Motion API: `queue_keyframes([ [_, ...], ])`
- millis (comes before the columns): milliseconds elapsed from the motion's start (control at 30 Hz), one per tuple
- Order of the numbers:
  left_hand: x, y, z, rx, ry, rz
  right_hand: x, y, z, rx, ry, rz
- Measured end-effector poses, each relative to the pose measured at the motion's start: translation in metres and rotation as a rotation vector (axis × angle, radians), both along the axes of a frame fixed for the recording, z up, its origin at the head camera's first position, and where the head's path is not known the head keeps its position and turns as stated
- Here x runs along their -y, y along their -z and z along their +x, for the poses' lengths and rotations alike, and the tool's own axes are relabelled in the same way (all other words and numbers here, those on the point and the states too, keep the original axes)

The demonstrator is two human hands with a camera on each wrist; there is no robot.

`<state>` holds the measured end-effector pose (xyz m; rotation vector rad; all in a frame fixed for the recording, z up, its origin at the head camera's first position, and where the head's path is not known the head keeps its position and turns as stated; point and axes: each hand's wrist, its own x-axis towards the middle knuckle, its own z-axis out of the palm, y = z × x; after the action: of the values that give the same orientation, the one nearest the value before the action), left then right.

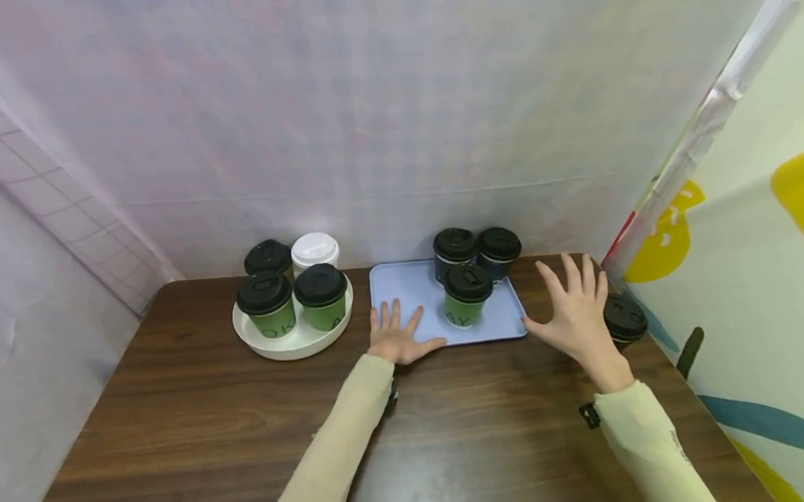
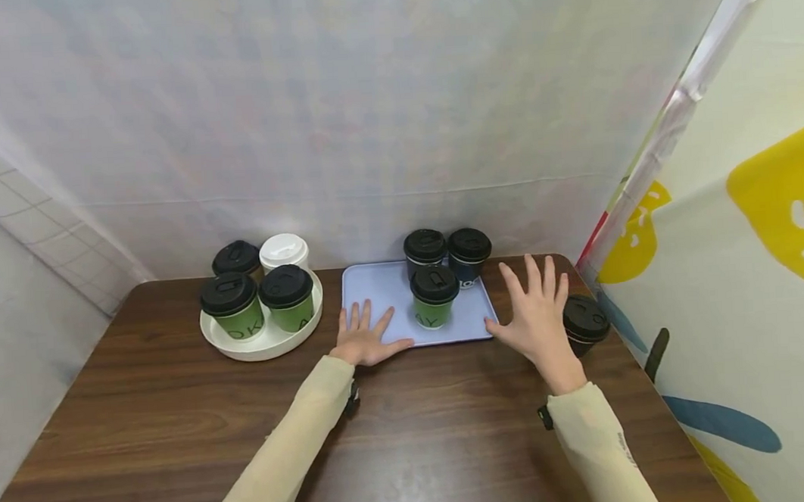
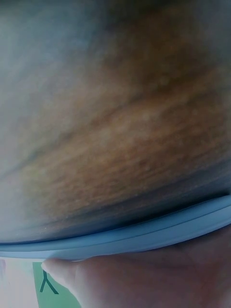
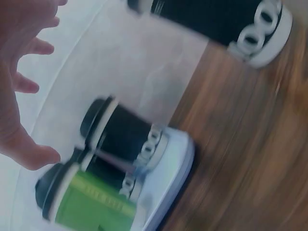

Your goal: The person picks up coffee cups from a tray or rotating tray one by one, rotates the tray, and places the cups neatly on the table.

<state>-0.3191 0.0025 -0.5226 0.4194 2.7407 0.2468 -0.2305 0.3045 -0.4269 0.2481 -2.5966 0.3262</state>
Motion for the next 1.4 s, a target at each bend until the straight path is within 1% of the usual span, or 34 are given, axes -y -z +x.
queue_keyframes([
  [100, 0.001, 0.003, 0.001, -0.022, -0.006, 0.011, 0.017, 0.003, -0.009, 0.021, -0.040, 0.002],
  [200, 0.002, 0.009, -0.001, -0.040, -0.008, 0.008, 0.031, 0.007, -0.018, 0.053, -0.079, 0.002],
  [300, 0.001, 0.011, -0.001, -0.048, -0.012, 0.015, 0.042, 0.009, -0.027, 0.091, -0.107, 0.005],
  [367, 0.001, 0.009, 0.001, -0.044, -0.013, 0.018, 0.049, 0.010, -0.031, 0.109, -0.117, 0.010],
  [467, 0.000, 0.000, 0.008, -0.032, -0.016, 0.027, 0.058, 0.010, -0.038, 0.139, -0.127, 0.020],
  [567, 0.000, -0.006, 0.013, -0.021, -0.013, 0.026, 0.067, 0.010, -0.044, 0.146, -0.141, 0.035],
  [667, -0.001, -0.009, 0.016, -0.031, -0.012, 0.034, 0.076, 0.011, -0.050, 0.150, -0.149, 0.055],
  [800, -0.003, -0.011, 0.016, -0.032, -0.011, 0.022, 0.084, 0.011, -0.056, 0.168, -0.151, 0.063],
  [1000, -0.004, -0.011, 0.015, -0.033, -0.004, 0.009, 0.092, 0.014, -0.063, 0.212, -0.145, 0.062],
  [1100, -0.003, -0.015, 0.017, -0.046, -0.003, 0.012, 0.096, 0.015, -0.066, 0.208, -0.152, 0.056],
  [1233, -0.001, -0.017, 0.018, -0.042, -0.005, 0.010, 0.099, 0.017, -0.069, 0.188, -0.160, 0.056],
  [1400, 0.001, -0.018, 0.017, -0.035, -0.017, -0.002, 0.104, 0.018, -0.072, 0.185, -0.157, 0.071],
])
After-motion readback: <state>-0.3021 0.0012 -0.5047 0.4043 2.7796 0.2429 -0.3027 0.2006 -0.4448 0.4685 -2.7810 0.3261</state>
